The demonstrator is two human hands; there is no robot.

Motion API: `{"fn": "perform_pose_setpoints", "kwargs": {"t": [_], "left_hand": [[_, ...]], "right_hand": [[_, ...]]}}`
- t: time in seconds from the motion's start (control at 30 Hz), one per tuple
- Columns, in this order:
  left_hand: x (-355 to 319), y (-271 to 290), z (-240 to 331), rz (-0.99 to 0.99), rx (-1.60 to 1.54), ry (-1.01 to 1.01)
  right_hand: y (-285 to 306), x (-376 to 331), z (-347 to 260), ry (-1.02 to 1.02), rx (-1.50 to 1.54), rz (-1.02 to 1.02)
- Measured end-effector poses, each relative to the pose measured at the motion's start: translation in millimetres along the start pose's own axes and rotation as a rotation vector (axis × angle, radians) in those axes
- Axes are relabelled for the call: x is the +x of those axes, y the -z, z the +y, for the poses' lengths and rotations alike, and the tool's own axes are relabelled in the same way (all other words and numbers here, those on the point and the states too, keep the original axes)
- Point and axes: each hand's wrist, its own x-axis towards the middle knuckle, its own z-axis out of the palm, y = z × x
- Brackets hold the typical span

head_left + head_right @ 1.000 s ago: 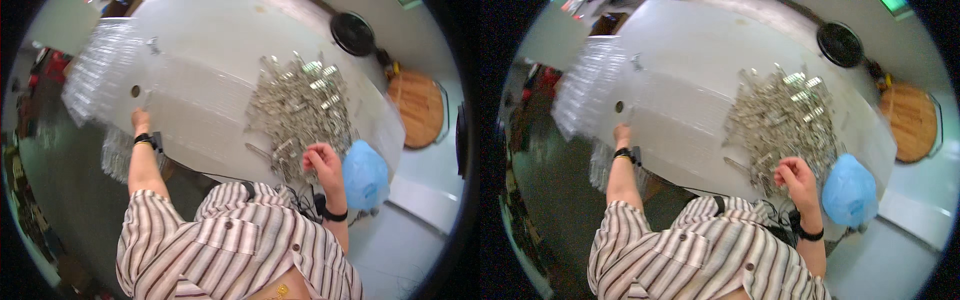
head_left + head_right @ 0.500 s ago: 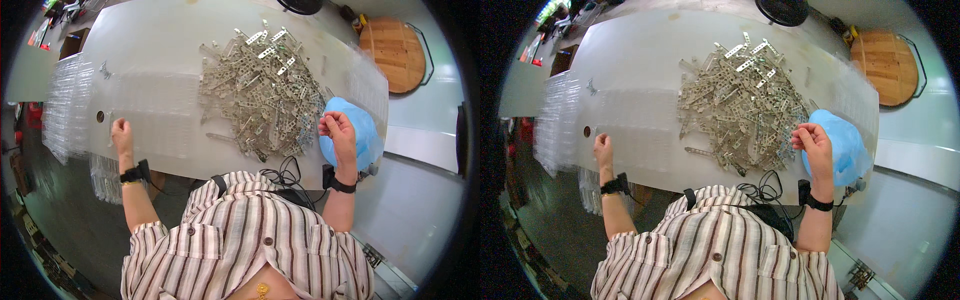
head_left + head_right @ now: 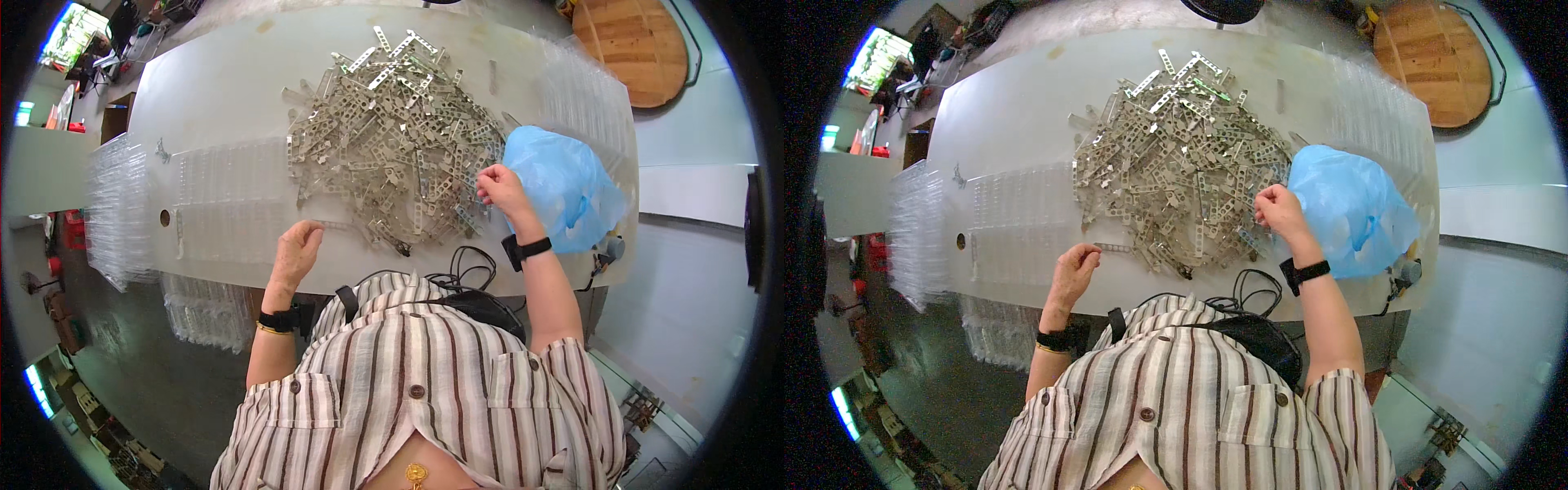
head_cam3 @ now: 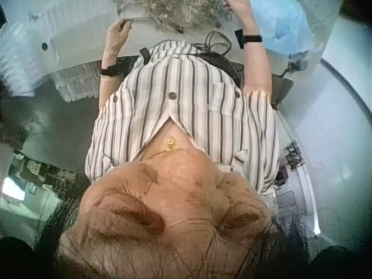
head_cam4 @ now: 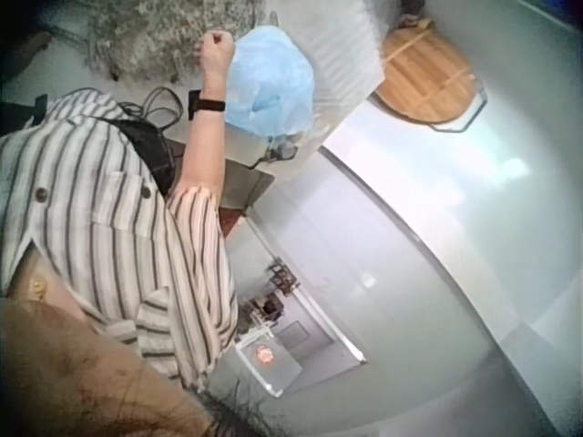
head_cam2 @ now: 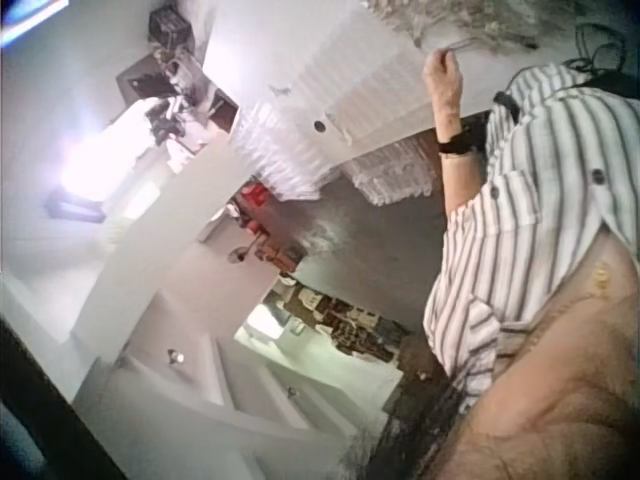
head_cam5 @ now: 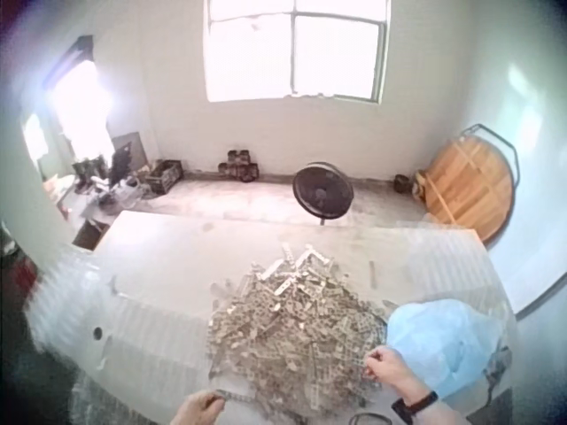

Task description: Picking up small metal brackets from a pile, inspecting them, and placing them into a small plastic bag.

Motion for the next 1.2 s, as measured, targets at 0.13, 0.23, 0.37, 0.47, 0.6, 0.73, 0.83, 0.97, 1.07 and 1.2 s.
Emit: {"fn": "perform_pose_setpoints", "kwargs": {"t": [0.13,0.23,0.37,0.47,0.6,0.73,0.83,0.97,1.07,1.2], "left_hand": [[-4,-2,9,0.036,0.031,0.022],[-8,-8,25,0.059,0.091,0.011],[-11,-19,16,0.043,0.073,-0.023],[-8,-26,23,0.017,0.072,-0.042],[-9,-23,29,0.020,0.122,-0.016],[-11,-17,31,0.014,0.117,-0.029],[-8,-12,28,0.009,0.142,-0.032],[-6,-7,18,0.006,0.104,-0.014],[-2,-4,15,0.008,0.107,-0.031],[3,1,9,0.001,0.127,-0.026]], "right_hand": [[3,27,56,-0.059,-0.277,-0.080],[-1,27,71,-0.050,-0.733,-0.132],[-23,8,56,-0.055,-1.005,-0.224],[-32,7,70,0.013,-0.870,-0.148],[-50,5,63,0.000,-0.967,-0.131],[-48,5,44,0.009,-0.901,-0.292],[-49,17,47,0.082,-0.860,-0.277],[-60,23,18,0.086,-0.691,-0.252],[-70,36,13,0.092,-0.525,-0.100],[-80,76,11,0.296,-0.388,0.169]]}}
